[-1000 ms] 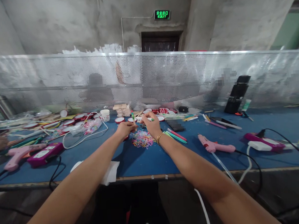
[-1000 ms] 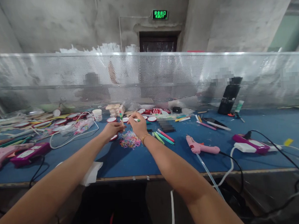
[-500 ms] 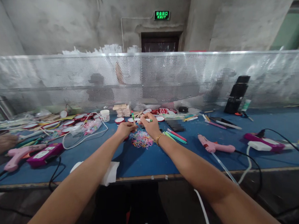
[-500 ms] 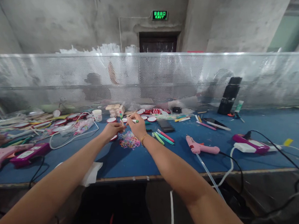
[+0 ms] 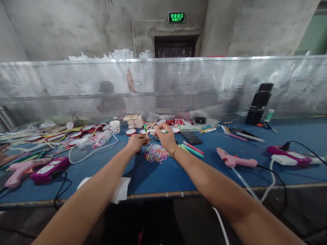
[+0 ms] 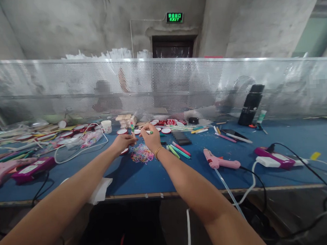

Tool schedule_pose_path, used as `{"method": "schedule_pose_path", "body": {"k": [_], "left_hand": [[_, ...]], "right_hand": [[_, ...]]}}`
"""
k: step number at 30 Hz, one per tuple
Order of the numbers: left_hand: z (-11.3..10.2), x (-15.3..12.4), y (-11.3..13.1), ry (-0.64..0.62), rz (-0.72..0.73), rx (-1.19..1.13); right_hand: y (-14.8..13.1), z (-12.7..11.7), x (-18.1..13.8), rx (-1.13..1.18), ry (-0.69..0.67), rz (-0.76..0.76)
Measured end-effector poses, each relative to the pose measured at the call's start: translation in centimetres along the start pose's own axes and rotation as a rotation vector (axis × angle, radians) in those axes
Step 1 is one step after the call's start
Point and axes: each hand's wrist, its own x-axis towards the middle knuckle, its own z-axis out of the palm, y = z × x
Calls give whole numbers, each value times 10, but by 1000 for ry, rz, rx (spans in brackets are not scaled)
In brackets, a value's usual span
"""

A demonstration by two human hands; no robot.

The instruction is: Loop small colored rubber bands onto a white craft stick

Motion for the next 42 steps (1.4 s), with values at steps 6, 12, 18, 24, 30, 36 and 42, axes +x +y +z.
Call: {"method": "schedule_pose_path", "body": {"k": [6, 12, 18, 24, 30, 36, 42], "left_hand": [[1, -2, 2, 0, 7, -21], [0, -2, 1, -1, 20, 35], [1, 0, -1, -10, 32, 21], [1, 3, -6, -24, 39, 8], [3, 0, -3, -30, 42, -39], [4, 1, -4, -30, 41, -62], [3, -1, -2, -19, 25, -38]], "right_hand": [[0, 1, 0, -5, -25, -13], [-3, -1, 0, 6, 10, -17], [-2, -1, 0, 3, -1, -11], [-1, 0, 0, 22, 11, -9], [-2, -1, 0, 3, 34, -22], [-2, 0, 0, 1, 11, -23], [-2, -1, 1, 7, 37, -22]]}}
